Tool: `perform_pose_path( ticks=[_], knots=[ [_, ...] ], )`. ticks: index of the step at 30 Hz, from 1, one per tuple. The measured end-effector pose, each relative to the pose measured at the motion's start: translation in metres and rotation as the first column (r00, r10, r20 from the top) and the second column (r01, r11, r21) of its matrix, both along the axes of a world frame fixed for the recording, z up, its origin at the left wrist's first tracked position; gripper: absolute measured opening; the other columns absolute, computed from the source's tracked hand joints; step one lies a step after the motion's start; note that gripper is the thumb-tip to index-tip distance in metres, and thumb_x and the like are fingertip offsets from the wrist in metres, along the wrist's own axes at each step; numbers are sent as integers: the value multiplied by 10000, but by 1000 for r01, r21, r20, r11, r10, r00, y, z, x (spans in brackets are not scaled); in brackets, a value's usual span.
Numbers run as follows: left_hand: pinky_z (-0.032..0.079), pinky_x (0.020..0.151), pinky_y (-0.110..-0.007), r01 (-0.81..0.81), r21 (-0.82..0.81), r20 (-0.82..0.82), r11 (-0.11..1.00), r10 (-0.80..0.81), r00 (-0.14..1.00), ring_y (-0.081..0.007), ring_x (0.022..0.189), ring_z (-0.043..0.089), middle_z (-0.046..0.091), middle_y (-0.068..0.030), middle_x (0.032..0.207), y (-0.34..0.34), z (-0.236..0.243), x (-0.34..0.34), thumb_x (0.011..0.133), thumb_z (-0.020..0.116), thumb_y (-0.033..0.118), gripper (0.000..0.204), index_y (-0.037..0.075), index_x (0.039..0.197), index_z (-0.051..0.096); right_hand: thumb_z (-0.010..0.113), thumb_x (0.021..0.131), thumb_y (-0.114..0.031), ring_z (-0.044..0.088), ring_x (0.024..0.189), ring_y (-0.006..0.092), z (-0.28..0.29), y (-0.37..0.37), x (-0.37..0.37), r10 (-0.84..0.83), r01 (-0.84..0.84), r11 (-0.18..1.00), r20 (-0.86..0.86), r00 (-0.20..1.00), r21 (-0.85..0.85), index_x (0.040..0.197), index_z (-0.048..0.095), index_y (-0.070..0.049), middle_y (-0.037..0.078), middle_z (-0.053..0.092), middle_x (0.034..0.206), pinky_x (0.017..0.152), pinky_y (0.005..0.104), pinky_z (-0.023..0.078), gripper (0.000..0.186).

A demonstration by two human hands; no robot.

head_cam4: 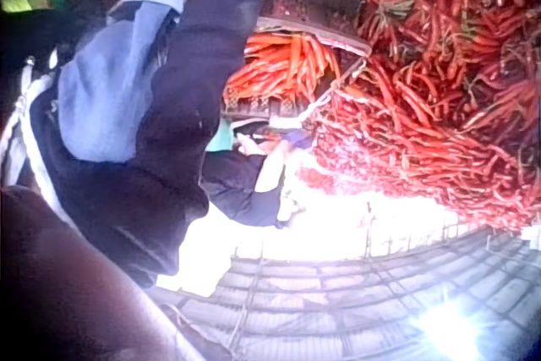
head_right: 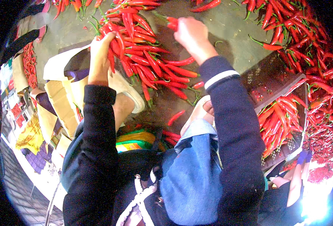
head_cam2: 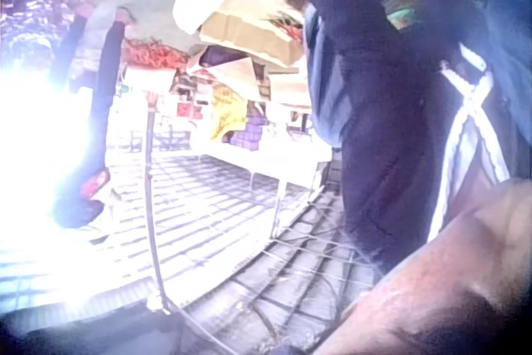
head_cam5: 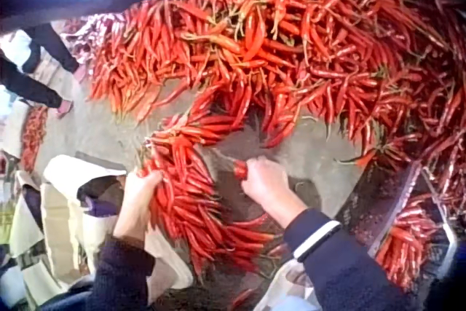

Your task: The person sits on the floor and sorts red chili peppers from a large pile into cardboard boxes lined with paper. They pick up handfuls of peppers, inspect them, and place them into the boxes. The person also uses a digital scale to weigh a box of peppers.

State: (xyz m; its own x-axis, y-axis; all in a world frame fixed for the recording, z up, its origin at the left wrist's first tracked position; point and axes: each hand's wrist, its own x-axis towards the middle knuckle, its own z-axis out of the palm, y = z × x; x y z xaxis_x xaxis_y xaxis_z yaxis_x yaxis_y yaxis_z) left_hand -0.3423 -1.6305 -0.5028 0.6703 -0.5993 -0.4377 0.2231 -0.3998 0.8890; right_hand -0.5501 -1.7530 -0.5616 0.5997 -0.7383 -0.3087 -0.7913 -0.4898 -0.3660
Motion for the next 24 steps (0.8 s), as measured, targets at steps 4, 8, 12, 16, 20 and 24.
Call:
perform_pose_path(
  ticks=[4,8,12,16,20,24],
  knots=[
    [485,643,-276,0,-14,126,1000,2,992,-152,682,603,624,-61,817,-18,-29,43,732,619,25,186,15,915,583,586,670,-288,609,798,341,11,-20,-6,-284,265,955,163,945,130,902,618,-110,157,635,822,713,435,486,294],
    [488,724,-383,125,620,562,775,-549,618,-269,759,623,634,-148,890,-46,-64,13,674,691,201,524,32,1132,497,604,654,-298,590,851,336,3,-30,-6,-340,303,936,242,909,180,1036,578,-113,169,623,877,726,377,466,425],
    [476,767,-415,344,708,410,617,-756,511,-353,864,601,628,-188,892,-59,-29,-63,664,645,225,489,101,1117,507,651,728,-137,624,822,212,17,-29,-32,-722,236,654,501,477,718,1039,584,-48,84,655,869,774,327,470,330],
    [494,685,-323,367,25,108,930,-367,924,-206,736,627,637,-101,778,-46,-47,-81,655,648,100,456,38,1082,500,582,787,-36,616,864,240,34,-45,-60,-859,58,486,465,217,872,1072,528,39,147,624,950,808,339,484,299],
    [483,702,-284,170,-241,-397,956,-257,881,-132,756,598,615,-52,851,-51,-14,-110,716,630,-20,332,30,1018,501,609,761,-34,624,833,220,42,-19,-63,-904,28,349,328,272,937,1067,541,25,129,626,942,779,330,496,319],
    [471,735,-290,66,-294,-538,953,-222,813,-145,798,592,614,-56,896,-52,-13,-125,722,636,-16,340,35,1033,508,647,755,-69,609,816,163,51,16,-41,-934,101,287,255,248,953,1004,588,-24,76,633,919,747,297,479,260]
  ],
)
